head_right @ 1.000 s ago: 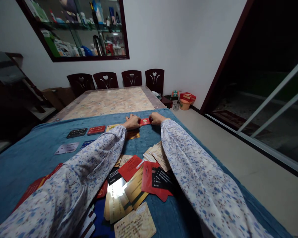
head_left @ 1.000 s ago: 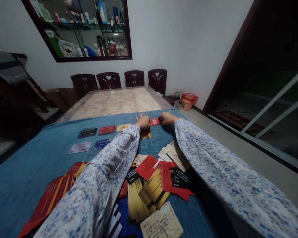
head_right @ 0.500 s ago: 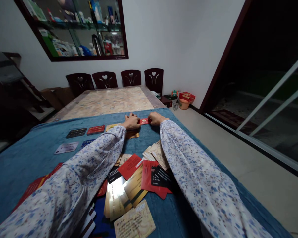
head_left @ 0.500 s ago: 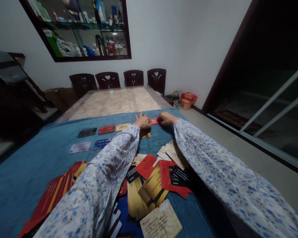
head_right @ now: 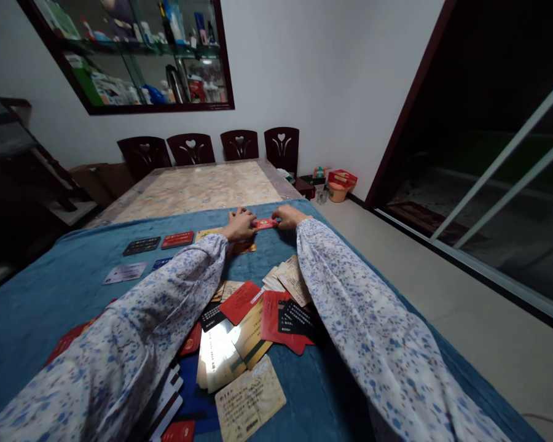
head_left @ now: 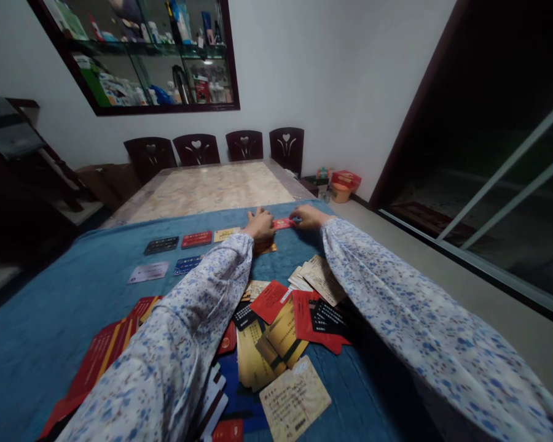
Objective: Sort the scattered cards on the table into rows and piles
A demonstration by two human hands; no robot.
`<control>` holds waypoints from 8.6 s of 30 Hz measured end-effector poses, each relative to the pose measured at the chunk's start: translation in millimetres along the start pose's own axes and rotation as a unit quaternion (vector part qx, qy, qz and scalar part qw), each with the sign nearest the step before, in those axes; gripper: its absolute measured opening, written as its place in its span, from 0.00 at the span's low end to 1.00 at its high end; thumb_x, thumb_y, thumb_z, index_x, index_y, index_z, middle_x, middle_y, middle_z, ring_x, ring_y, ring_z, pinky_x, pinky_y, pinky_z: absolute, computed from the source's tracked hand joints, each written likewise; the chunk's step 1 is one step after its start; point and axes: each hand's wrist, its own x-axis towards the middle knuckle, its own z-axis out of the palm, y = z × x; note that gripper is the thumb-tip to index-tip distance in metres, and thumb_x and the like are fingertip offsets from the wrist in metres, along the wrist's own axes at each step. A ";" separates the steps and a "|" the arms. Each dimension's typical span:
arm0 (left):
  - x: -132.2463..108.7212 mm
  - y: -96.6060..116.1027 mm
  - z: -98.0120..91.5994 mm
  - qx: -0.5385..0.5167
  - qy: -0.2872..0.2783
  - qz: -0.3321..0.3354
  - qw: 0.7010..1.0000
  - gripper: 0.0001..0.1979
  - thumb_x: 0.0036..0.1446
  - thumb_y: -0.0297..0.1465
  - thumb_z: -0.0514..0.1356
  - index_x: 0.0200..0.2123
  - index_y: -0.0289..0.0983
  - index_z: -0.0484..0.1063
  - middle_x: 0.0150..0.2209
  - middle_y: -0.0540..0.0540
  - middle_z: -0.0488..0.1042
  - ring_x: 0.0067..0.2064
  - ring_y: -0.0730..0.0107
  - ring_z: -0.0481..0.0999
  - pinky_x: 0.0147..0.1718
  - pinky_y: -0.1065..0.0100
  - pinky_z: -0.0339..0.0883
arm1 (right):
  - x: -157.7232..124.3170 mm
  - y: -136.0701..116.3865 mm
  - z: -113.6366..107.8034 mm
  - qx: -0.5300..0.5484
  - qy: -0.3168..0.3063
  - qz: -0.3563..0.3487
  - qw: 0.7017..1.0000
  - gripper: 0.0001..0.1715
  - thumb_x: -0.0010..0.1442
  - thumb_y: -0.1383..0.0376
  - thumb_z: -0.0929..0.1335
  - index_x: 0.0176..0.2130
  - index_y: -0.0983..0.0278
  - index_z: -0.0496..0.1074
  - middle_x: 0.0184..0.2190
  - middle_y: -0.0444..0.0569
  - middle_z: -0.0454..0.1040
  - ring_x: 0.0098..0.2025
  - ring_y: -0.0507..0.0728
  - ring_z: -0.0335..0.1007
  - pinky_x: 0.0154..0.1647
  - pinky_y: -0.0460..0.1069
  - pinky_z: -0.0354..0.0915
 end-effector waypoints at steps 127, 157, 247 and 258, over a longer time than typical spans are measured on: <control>-117.4 84.3 21.6 -0.206 0.145 0.138 0.958 0.24 0.57 0.22 0.59 0.57 0.40 0.71 0.39 0.44 0.79 0.41 0.60 0.77 0.45 0.61 0.71 | -209.4 -81.6 34.1 0.079 0.264 0.051 0.960 0.26 0.62 0.70 0.65 0.59 0.63 0.69 0.48 0.57 0.81 0.44 0.61 0.78 0.44 0.52 0.70; -145.0 61.2 -20.0 0.058 0.188 0.098 0.976 0.14 0.67 0.26 0.52 0.53 0.34 0.69 0.53 0.33 0.74 0.54 0.48 0.70 0.53 0.52 0.64 | -179.1 -108.4 -3.9 0.024 0.280 -0.004 0.960 0.25 0.61 0.63 0.72 0.57 0.65 0.71 0.52 0.61 0.72 0.54 0.68 0.65 0.55 0.60 0.67; -88.0 -130.6 -11.6 0.031 -0.063 -0.087 0.994 0.09 0.51 0.28 0.60 0.35 0.38 0.80 0.49 0.35 0.77 0.58 0.38 0.66 0.53 0.40 0.61 | 73.2 -160.2 -7.1 -0.001 -0.056 -0.033 0.998 0.21 0.61 0.61 0.69 0.52 0.56 0.81 0.55 0.53 0.80 0.57 0.67 0.69 0.53 0.56 0.63; -95.5 -128.7 -9.9 0.091 -0.029 -0.048 0.994 0.15 0.64 0.31 0.52 0.44 0.37 0.78 0.53 0.33 0.74 0.60 0.42 0.63 0.54 0.41 0.58 | 64.9 -160.8 -13.1 -0.011 -0.039 -0.041 0.998 0.26 0.65 0.57 0.65 0.59 0.57 0.78 0.58 0.57 0.77 0.61 0.71 0.66 0.54 0.58 0.65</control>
